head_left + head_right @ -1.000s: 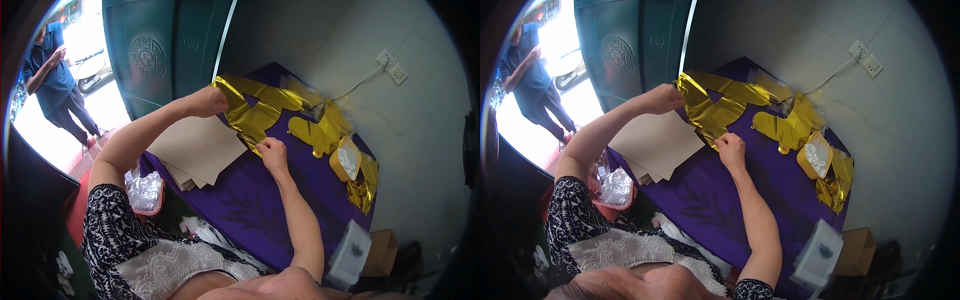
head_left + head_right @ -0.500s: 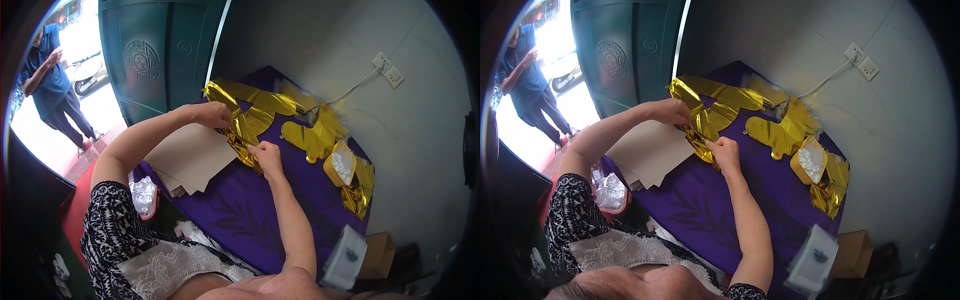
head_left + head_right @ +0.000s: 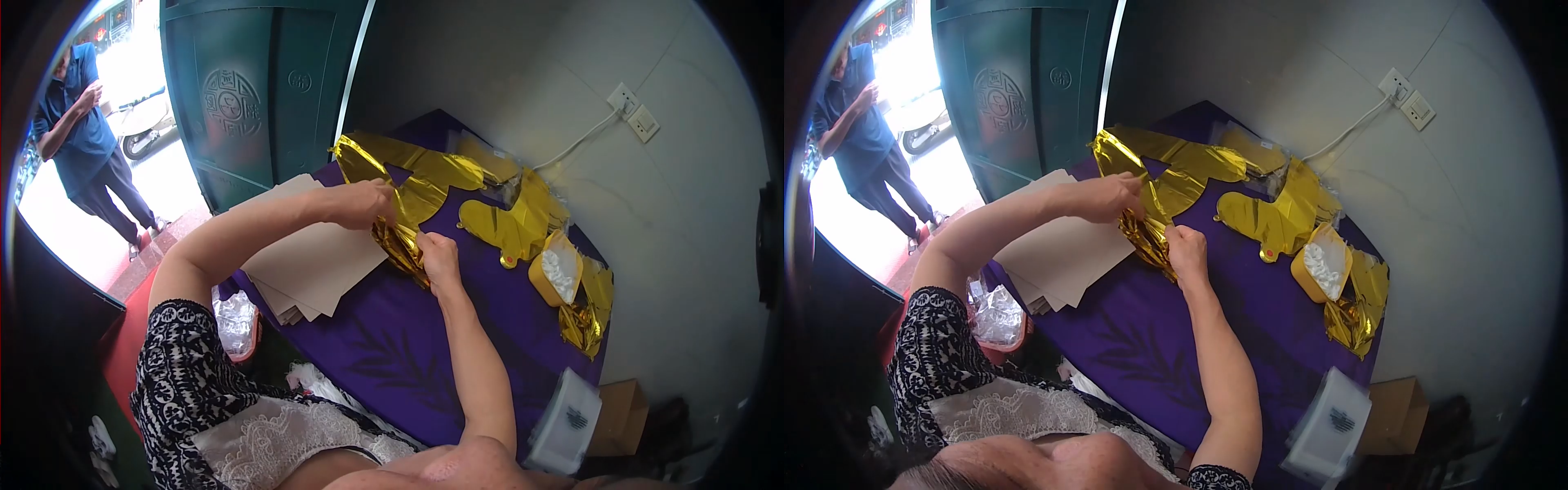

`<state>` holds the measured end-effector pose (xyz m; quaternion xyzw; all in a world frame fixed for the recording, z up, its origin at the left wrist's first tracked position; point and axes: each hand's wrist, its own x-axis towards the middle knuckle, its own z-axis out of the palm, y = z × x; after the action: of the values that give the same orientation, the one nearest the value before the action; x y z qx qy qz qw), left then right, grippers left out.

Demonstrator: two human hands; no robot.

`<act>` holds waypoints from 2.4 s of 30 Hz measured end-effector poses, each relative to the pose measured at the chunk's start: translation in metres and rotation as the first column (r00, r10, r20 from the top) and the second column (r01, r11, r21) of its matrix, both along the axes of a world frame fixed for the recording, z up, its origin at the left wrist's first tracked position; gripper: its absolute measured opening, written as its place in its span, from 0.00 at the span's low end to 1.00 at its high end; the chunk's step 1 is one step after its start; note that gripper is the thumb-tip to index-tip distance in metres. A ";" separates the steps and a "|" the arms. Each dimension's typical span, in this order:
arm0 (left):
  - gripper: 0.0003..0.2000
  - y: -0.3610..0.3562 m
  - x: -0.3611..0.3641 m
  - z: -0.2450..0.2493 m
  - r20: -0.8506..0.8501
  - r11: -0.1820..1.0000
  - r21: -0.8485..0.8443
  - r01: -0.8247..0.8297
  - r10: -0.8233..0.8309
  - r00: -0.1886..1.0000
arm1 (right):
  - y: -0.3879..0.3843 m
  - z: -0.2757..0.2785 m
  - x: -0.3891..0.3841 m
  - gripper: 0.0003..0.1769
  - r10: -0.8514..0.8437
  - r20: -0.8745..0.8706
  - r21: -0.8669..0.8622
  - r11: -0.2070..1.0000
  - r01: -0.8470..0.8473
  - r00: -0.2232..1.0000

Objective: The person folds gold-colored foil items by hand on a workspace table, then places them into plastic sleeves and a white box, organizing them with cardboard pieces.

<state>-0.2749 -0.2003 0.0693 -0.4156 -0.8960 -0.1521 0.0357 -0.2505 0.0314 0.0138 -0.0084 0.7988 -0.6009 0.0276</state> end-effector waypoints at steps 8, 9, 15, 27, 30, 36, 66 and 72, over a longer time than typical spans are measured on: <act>0.07 0.013 0.004 -0.004 -0.094 0.972 -0.198 -0.124 0.107 0.990 | 0.003 -0.006 -0.001 0.11 -0.021 -0.042 -0.025 0.999 0.020 0.999; 0.07 0.018 0.001 -0.005 -0.088 0.967 -0.205 -0.150 0.135 0.987 | 0.005 -0.007 -0.002 0.11 -0.025 -0.057 -0.027 0.999 0.024 0.998; 0.14 0.029 -0.022 -0.009 0.022 0.922 -0.335 -0.195 0.215 0.976 | 0.011 0.020 -0.006 0.11 -0.083 -0.479 0.041 0.992 0.117 0.874; 0.80 0.020 -0.085 -0.008 0.208 0.631 -0.616 -0.471 0.707 0.676 | 0.035 0.064 -0.002 0.10 -0.094 -0.519 0.051 0.989 0.141 0.849; 0.80 0.020 -0.102 -0.022 0.187 0.612 -0.652 -0.447 0.702 0.688 | 0.074 0.077 -0.013 0.11 -0.338 -0.578 -0.170 0.940 0.296 0.743; 0.81 0.022 -0.097 -0.014 0.226 0.619 -0.602 -0.505 0.739 0.635 | 0.195 0.143 0.040 0.12 -0.400 -0.685 -0.051 0.860 0.508 0.609; 0.31 0.137 0.089 -0.033 0.003 0.953 -0.301 0.030 -0.031 1.000 | 0.120 0.013 0.172 0.12 0.266 -0.633 0.622 0.734 0.274 0.727; 0.43 0.135 0.108 -0.071 -0.013 0.936 -0.351 -0.021 0.017 1.000 | 0.228 -0.025 0.082 0.29 -0.032 -0.300 0.719 0.649 0.248 0.953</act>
<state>-0.1665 -0.0649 -0.0020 -0.4073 -0.9126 0.0124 -0.0334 -0.1683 0.2595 -0.0116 -0.0128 0.9693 -0.2124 -0.1235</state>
